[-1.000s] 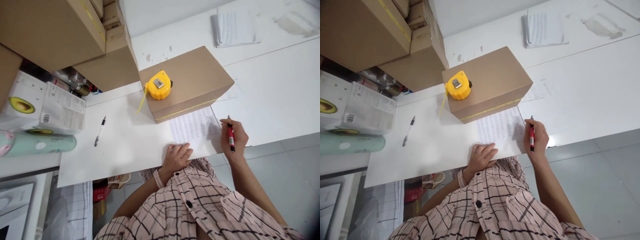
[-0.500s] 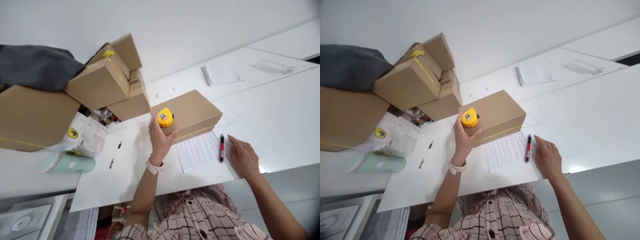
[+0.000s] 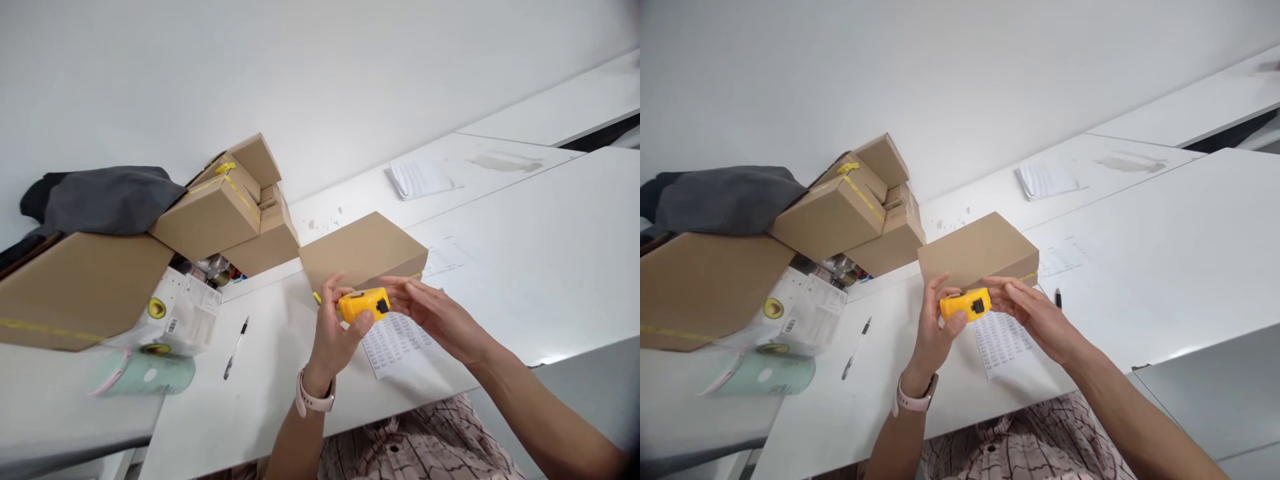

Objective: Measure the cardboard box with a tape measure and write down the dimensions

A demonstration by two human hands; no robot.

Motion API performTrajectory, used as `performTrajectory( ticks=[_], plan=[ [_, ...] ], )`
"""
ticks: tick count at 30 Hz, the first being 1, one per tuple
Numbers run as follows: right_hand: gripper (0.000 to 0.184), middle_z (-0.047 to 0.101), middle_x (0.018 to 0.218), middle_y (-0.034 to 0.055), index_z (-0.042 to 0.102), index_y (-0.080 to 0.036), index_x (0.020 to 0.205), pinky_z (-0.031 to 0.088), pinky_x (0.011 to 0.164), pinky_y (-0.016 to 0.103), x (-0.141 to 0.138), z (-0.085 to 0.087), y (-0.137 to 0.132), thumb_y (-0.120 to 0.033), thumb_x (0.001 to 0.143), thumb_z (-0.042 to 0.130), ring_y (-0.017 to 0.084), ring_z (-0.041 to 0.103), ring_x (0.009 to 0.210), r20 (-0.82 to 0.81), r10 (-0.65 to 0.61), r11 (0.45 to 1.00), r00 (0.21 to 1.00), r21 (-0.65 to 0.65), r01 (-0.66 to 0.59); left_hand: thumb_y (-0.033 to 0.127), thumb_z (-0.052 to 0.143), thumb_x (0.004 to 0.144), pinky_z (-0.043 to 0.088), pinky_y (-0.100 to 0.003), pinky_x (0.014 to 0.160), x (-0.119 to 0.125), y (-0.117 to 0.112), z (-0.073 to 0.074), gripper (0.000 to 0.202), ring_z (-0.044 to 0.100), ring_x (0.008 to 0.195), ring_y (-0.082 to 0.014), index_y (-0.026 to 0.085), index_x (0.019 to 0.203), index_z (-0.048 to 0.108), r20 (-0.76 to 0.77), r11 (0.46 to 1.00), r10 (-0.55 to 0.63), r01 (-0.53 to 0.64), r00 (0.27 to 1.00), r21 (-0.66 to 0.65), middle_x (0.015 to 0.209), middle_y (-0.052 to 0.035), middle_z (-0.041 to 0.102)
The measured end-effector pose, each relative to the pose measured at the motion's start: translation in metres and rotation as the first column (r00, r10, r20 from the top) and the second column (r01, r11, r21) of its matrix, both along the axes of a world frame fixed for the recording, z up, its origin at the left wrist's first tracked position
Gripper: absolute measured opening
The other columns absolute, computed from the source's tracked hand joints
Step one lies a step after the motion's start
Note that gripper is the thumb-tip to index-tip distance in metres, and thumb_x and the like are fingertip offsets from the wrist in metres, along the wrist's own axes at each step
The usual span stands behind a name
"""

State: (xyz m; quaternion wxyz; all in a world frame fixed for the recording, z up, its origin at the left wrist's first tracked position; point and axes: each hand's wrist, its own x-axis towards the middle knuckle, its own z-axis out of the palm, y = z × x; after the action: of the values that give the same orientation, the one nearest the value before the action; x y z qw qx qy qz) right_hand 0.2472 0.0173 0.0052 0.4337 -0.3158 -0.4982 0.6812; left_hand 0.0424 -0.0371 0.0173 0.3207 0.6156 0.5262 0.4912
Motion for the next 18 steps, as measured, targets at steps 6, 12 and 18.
performTrajectory(
  ticks=[6,12,18],
  plan=[
    [0.046,0.07,0.097,0.0077,0.077,-0.024,0.113,0.059,0.082,0.039,-0.006,0.014,0.011,-0.057,0.08,0.079,0.019,0.065,0.084,-0.046,0.14,0.989,0.989,-0.038,-0.142,0.055,0.067,0.09,0.058,-0.031,0.076,-0.017,-0.002,0.001,0.064,0.067,0.091,-0.0196,0.026,0.142,0.043,0.183,1.0,0.025,-0.024,0.983,-0.003,0.108,-0.0068,0.063],
    [0.036,0.065,0.08,0.0005,0.075,-0.024,0.093,0.05,0.06,0.027,0.007,0.031,0.065,-0.044,0.067,0.091,0.012,0.054,0.065,0.019,0.012,1.0,1.0,0.028,-0.013,0.053,0.075,0.082,0.056,-0.031,0.077,-0.04,0.005,0.013,0.068,0.067,0.089,-0.0198,0.024,0.138,0.048,0.252,0.989,0.146,-0.143,0.957,-0.028,0.102,-0.0048,0.066],
    [0.023,0.062,0.074,0.0,0.073,-0.019,0.081,0.048,0.057,0.023,0.049,0.014,0.171,-0.018,0.064,0.088,0.009,0.051,0.062,-0.03,-0.317,0.948,0.948,-0.026,0.316,0.053,0.076,0.08,0.054,-0.034,0.086,-0.085,0.01,0.01,0.07,0.069,0.088,-0.0195,0.018,0.135,0.05,0.248,0.887,0.459,-0.457,0.853,-0.07,0.097,-0.0041,0.067]
  ],
)
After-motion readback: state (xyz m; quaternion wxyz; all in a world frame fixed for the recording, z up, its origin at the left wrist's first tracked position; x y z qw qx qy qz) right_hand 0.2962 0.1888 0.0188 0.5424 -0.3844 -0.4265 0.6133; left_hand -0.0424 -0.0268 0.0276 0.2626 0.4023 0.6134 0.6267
